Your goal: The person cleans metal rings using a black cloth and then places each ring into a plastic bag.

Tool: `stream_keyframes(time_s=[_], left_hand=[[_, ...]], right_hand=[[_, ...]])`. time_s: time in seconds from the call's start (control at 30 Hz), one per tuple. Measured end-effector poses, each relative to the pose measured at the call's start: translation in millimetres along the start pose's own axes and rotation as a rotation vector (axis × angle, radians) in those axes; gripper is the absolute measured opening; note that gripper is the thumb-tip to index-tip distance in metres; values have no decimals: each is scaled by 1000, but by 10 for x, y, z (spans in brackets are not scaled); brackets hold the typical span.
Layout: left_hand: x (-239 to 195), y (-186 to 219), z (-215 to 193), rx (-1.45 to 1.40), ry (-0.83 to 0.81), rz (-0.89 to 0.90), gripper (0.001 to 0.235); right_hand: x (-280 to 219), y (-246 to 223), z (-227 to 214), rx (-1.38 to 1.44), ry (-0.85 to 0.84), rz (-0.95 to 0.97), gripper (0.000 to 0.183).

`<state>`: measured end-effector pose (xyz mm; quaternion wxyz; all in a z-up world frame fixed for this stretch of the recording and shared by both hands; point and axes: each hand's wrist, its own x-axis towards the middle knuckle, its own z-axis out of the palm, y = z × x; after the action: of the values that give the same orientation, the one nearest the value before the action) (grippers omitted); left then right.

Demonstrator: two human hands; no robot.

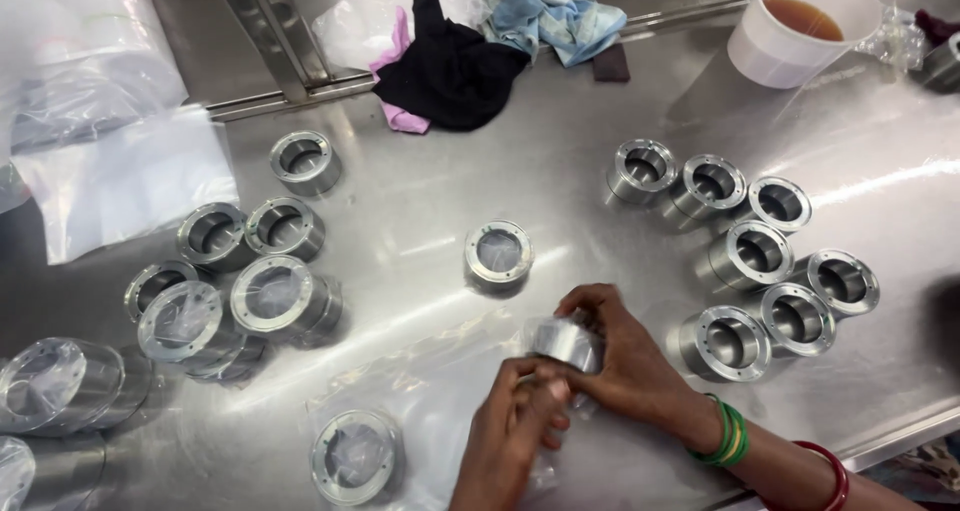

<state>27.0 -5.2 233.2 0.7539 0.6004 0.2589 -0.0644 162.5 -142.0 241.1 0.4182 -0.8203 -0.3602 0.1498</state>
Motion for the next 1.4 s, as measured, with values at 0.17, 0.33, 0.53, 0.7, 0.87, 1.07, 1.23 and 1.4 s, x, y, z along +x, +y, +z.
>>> stream_keyframes(time_s=[0.17, 0.33, 0.53, 0.7, 0.87, 1.07, 1.23, 1.4], left_hand=[[-174, -383, -161, 686, 173, 277, 85], [-120, -418, -64, 1151, -115, 47, 45], [131, -961, -324, 1062, -29, 137, 15], [-59, -1040, -666, 636, 26, 179, 13], [-193, -448, -463, 549, 96, -64, 18], [-149, -304, -343, 707, 115, -106, 36], [-170, -352, -360, 670, 285, -50, 22], [-222, -510, -562, 615, 342, 191, 20]], right_hand=[[362, 77, 59, 277, 95, 246, 72], [922, -229, 165, 472, -76, 257, 52], [1626, -19, 46, -453, 44, -262, 43], [1566, 535, -822, -958, 104, -71, 64], [924, 473, -687, -991, -14, 156, 75], [53, 73, -70, -553, -67, -145, 70], [1, -135, 41, 99, -371, 39, 86], [43, -366, 234, 268, -572, 107, 94]])
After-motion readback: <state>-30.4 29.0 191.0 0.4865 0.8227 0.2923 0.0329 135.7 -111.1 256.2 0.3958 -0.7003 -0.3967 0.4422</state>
